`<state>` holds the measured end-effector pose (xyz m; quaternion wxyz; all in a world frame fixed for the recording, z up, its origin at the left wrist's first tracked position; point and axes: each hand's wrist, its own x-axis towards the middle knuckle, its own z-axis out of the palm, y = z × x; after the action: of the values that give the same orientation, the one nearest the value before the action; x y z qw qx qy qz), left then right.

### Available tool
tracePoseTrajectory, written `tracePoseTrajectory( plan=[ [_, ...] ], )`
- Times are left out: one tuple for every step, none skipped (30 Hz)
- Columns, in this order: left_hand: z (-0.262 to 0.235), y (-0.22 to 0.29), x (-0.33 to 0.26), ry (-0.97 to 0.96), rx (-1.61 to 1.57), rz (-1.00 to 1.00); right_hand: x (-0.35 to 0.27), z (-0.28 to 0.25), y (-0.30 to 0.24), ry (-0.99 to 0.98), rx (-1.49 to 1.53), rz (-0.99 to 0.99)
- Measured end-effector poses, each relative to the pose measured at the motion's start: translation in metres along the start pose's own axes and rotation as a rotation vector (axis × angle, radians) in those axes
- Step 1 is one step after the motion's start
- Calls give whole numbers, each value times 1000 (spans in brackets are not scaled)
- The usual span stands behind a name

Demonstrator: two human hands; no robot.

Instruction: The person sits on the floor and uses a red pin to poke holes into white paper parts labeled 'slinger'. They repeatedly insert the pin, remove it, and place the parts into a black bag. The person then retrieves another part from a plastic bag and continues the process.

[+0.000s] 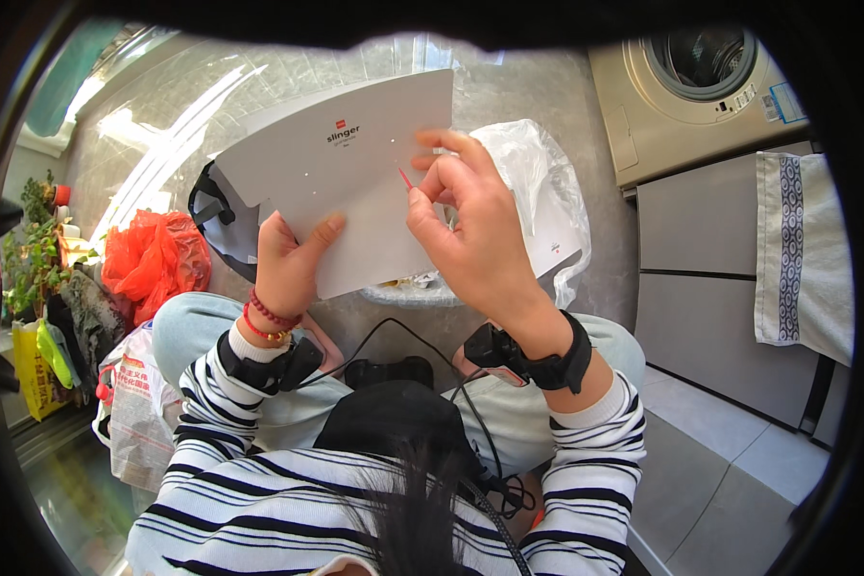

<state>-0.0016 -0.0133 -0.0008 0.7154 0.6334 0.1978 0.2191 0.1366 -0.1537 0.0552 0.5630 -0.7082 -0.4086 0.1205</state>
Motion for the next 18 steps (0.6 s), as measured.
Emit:
tracePoseTrajectory(
  plan=[
    [-1,0,1,-5,-56,-30,1,2,1,35,-15,-24],
    [-1,-1,1,-2,-114,-62,0,-1,-1,38,-43,-7],
    [-1,-1,1,-19,-153,-63,0,-3,-1,36,-73,1],
    [-1,-1,1,-29,-194,-68,0,-3,-2,26,-72,27],
    [-1,-2,1,-40,-236,-74,0,-4,-3,12,-74,45],
    [-1,-2,1,-49,-248,-86,0,-4,-3,3,-74,55],
    [-1,-1,1,-57,-260,-98,1,-4,-3,4,-106,37],
    [-1,-1,1,-60,-271,-114,1,-3,-3,12,-136,10],
    [-1,-1,1,-65,-272,-106,2,-2,-3,19,-166,-17],
    [-1,-1,1,-64,-272,-101,1,-2,-4,14,-180,-12],
    [0,-1,1,-61,-275,-102,1,-2,-4,9,-194,-6],
    [0,0,1,-58,-270,-93,1,-2,-5,7,-200,-9],
    [1,0,1,-54,-266,-88,1,-2,-5,1,-218,-5],
    [1,0,1,-49,-263,-83,2,-2,-6,0,-229,-10],
    [1,0,1,-49,-254,-77,2,-1,-6,-2,-240,-15],
    [1,1,1,-48,-245,-72,2,-2,-7,1,-237,-8],
    [1,1,1,-46,-240,-69,2,-2,-7,4,-233,-1],
    [0,1,0,-49,-217,-60,2,-2,-8,7,-230,6]
  ],
)
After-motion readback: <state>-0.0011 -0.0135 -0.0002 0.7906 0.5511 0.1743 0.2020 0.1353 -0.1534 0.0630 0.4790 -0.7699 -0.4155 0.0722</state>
